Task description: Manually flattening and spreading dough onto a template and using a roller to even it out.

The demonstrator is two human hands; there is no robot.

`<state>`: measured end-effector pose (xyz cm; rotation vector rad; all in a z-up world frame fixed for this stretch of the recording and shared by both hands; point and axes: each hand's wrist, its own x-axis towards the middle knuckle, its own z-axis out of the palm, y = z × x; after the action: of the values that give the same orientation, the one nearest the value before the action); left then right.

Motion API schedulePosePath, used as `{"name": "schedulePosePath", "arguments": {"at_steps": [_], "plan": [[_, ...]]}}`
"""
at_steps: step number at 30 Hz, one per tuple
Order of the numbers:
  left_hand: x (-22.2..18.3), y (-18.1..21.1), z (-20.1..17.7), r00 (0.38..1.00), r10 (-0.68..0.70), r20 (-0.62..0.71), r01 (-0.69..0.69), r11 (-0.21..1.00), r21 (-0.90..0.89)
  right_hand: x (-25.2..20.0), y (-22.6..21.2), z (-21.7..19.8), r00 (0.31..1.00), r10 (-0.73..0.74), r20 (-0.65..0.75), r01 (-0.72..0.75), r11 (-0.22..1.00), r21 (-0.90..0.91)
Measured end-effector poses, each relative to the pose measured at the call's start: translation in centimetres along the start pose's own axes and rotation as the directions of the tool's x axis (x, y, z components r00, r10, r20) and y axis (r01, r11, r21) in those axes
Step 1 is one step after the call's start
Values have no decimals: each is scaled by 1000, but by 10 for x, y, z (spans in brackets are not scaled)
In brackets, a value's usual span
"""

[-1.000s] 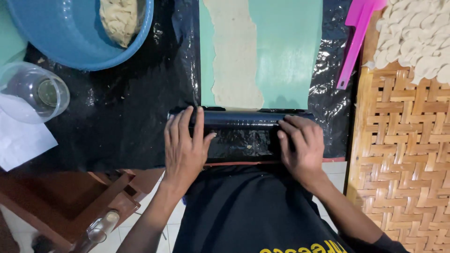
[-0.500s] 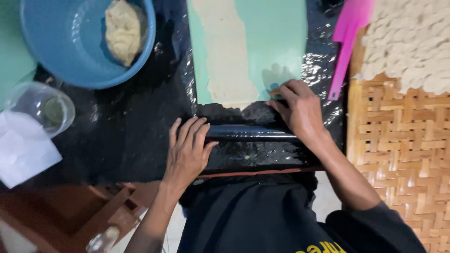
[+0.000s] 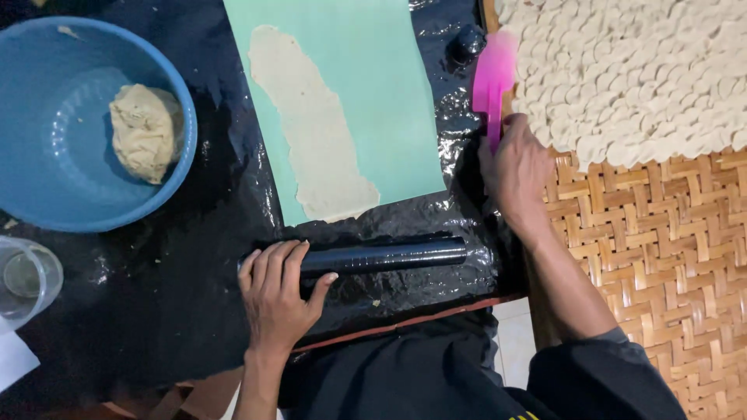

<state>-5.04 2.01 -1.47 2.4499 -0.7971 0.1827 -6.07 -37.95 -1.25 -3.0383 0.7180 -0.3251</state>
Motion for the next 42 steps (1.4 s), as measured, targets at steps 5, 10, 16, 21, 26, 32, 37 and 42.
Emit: {"name": "schedulePosePath", "arguments": {"at_steps": [5,10,16,21,26,32,37,42], "plan": [[-2,-2,1,1000,-5,-28,4,1000,-7,-13,-8,-20,995,25,98,-39,989,144],[-5,-2,1,997,-12,-82,9,999,-31,-49,-2,-37,992,-83,93,52,953,298],[-7,-7,7,996,-6,-87,4,1000,-22,-56,-32,-76,939,-242,244,114,888,445],[-4,-6,10,994,-29,-106,28,1000,-10,-35,-50,-84,792,-519,322,404,840,361],[-1,-2,9,992,-90,-91,97,992,76,-30,-48,-79,734,-627,262,520,767,378],[4,2,5,990,-113,-85,117,992,56,-23,-55,-79,692,-628,356,525,777,348],[8,5,2,989,-125,-78,130,990,53,-22,-56,-72,663,-665,344,564,746,355],[9,4,2,989,-126,-76,131,989,61,-24,-55,-60,631,-718,293,624,695,358]]}}
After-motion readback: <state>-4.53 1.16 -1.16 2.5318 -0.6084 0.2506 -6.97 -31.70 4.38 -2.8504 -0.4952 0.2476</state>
